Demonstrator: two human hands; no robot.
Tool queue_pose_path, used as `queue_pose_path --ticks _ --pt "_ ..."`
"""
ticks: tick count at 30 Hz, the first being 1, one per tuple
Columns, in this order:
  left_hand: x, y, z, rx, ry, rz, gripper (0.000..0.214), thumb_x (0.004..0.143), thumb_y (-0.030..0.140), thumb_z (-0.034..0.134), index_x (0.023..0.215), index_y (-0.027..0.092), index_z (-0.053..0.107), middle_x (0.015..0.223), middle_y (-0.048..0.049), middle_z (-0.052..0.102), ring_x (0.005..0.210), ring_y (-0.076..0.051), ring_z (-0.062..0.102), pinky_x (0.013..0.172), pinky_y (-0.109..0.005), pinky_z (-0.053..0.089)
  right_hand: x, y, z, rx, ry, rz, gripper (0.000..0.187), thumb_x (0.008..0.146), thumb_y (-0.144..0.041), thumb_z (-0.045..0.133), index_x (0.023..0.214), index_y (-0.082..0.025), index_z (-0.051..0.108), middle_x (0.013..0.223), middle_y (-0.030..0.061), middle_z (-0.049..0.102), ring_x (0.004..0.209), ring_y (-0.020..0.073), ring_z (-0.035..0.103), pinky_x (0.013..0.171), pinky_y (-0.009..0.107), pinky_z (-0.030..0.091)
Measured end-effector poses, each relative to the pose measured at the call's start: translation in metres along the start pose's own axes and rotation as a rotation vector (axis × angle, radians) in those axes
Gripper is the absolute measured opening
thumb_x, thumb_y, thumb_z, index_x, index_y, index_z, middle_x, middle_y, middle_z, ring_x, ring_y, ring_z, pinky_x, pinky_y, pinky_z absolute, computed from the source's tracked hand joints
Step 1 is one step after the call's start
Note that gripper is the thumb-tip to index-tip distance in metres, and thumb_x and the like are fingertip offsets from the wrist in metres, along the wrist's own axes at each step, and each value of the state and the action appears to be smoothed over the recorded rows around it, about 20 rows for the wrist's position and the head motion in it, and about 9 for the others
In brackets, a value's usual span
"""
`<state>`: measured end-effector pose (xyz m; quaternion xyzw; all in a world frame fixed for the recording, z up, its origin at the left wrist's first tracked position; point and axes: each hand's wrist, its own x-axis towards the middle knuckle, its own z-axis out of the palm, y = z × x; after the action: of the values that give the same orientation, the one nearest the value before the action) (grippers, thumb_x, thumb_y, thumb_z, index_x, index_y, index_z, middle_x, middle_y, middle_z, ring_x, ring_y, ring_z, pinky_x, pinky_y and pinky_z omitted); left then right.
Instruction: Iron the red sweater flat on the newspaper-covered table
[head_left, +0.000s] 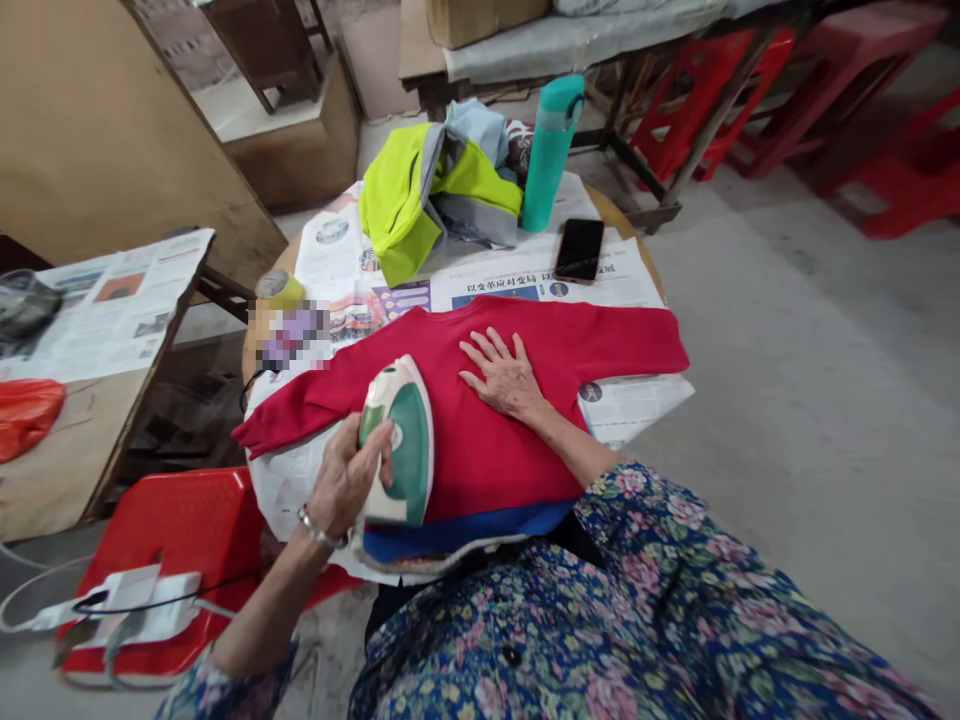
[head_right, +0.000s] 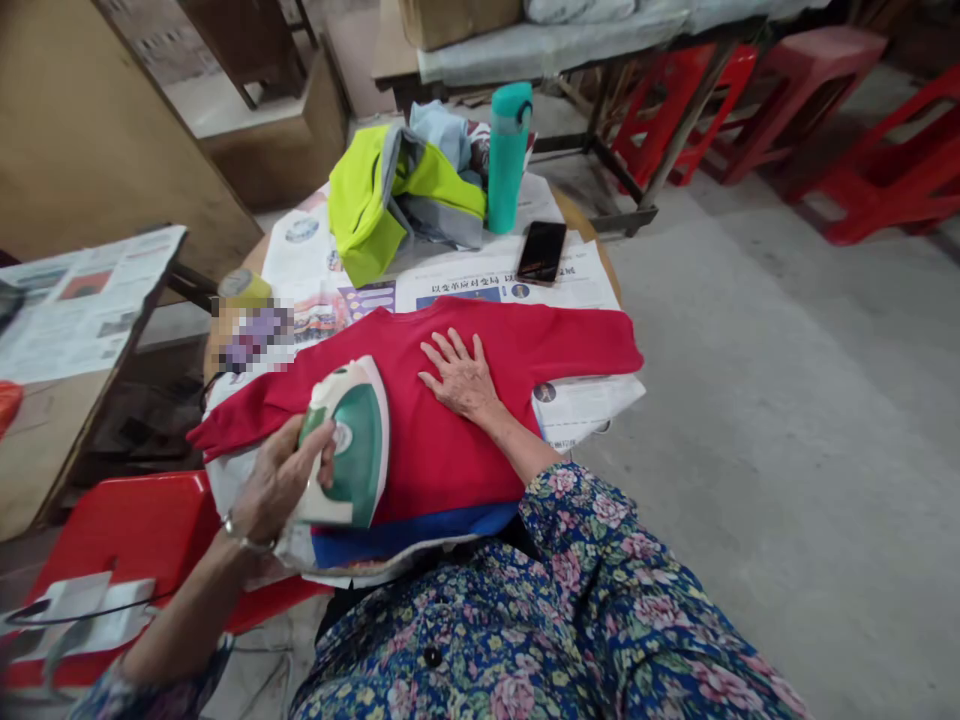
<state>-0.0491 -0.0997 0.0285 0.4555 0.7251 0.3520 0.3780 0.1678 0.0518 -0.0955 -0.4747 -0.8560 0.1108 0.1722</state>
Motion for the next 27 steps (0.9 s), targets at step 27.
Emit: queue_pose_path --ticks 27 --pt "-0.062 -0.016 -0.021 0.169 0.004 -0.047 0.057 0.087 0.082 0.062 0.070 0.028 0.055 0.050 0.0022 0.057 0.053 -0.020 0.057 0.060 -0.032 0.050 0.007 -0.003 0.003 0.031 0.013 0.037 0.056 0.113 -0.032 0.044 0.167 -0.022 0.059 0.176 0.0128 0.049 0.168 0.0373 0.038 0.134 0.075 0.020"
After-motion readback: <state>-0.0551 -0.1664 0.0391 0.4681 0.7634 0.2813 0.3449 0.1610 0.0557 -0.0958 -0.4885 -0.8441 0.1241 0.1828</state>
